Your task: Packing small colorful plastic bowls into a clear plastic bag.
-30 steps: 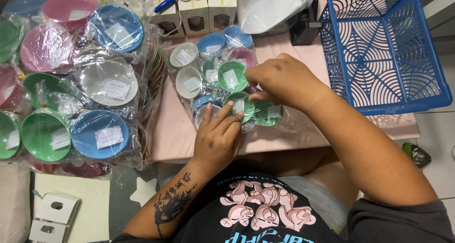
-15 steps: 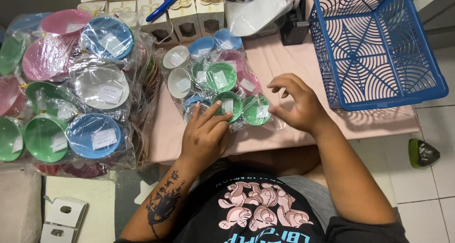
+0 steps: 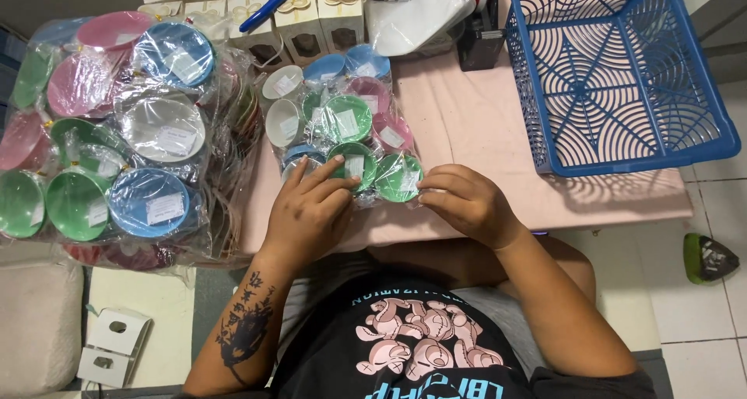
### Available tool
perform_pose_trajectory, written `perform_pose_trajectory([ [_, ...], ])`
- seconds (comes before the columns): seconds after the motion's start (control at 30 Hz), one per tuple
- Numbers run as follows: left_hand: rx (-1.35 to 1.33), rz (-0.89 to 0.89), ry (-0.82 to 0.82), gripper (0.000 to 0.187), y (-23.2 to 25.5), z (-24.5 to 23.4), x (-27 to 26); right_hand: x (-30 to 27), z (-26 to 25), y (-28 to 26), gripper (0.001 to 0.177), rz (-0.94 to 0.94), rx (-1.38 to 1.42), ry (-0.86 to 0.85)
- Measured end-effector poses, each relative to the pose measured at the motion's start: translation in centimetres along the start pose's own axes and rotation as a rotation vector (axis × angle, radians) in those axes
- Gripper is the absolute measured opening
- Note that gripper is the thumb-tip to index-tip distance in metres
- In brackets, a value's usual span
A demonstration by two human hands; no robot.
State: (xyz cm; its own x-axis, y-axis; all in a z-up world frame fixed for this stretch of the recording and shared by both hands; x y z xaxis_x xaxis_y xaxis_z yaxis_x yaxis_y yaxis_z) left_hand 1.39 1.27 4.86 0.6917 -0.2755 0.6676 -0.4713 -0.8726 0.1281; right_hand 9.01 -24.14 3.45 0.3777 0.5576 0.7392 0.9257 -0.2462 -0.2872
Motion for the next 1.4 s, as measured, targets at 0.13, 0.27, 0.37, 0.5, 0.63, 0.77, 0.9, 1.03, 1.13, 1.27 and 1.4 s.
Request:
perform_pose_trajectory([
  [0.13, 0.148, 0.001, -0.034, 0.008, 1.7, 0.0, 0.6, 0.5, -0.2, 0.0, 0.002, 0.033, 0.087, 0.019],
  [0.27, 0.093, 0.047, 0.037, 0.035, 4.6, 1.5, 1.8, 0.0, 0.0, 0.5, 0.004, 0.066, 0.135, -0.003],
  [0.37, 0.007, 0.086, 0.064, 0.034, 5.6, 3.7, 2.2, -0.9, 0.3, 1.2, 0.005, 0.111, 0.162, -0.011],
  [0.5, -0.021, 0.062, 0.156, 0.007, 4.7, 5.8, 1.6, -1.5, 0.4, 1.8, 0.004, 0.25, 0.261, -0.006],
  [0.63, -0.093, -0.006, 0.142, 0.005, 4.7, 5.9, 1.6, -0.6, 0.4, 1.7, 0.004, 0.317, 0.315, -0.002],
  [0.77, -0.116, -0.035, 0.16, 0.007, 4.8, 6.1, 1.8, -1.3, 1.3, 2.9, 0.004, 0.437, 0.378, -0.015],
  [0.9, -0.076, -0.012, 0.191, 0.005, 5.0, 6.0, 1.9, -1.7, 2.0, 3.4, 0.005, 0.58, 0.366, -0.046],
  [1.03, -0.067, -0.001, 0.19, 0.015, 4.9, 5.9, 2.0, -1.7, 2.2, 3.9, 0.007, 0.642, 0.369, -0.079],
  [1.13, -0.088, 0.044, 0.17, 0.014, 4.8, 5.6, 1.9, -1.8, 2.4, 4.3, 0.007, 0.705, 0.388, -0.095],
  [1.27, -0.087, 0.057, 0.1, 0.013, 4.8, 5.2, 2.0, -1.9, 2.8, 5.3, 0.013, 0.878, 0.397, -0.1],
  [1.4, -0.057, 0.076, 0.112, 0.013, 4.6, 6.0, 1.5, 0.7, 1.1, 6.1, 0.019, 1.058, 0.465, 0.158],
])
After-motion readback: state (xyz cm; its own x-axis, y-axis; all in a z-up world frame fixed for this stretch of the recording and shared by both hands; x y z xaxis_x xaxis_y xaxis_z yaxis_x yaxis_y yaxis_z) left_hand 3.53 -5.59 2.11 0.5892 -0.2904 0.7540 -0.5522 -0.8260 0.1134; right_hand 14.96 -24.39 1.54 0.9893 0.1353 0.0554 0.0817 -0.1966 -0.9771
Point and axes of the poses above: each hand's wrist, its own x-axis towards the middle knuckle, its own z-axis out of the palm, y = z × x, the point moved 3 cm from there along x, towards the middle knuckle, and after that the axes turned 3 degrees about y, right-handed, at the moved point
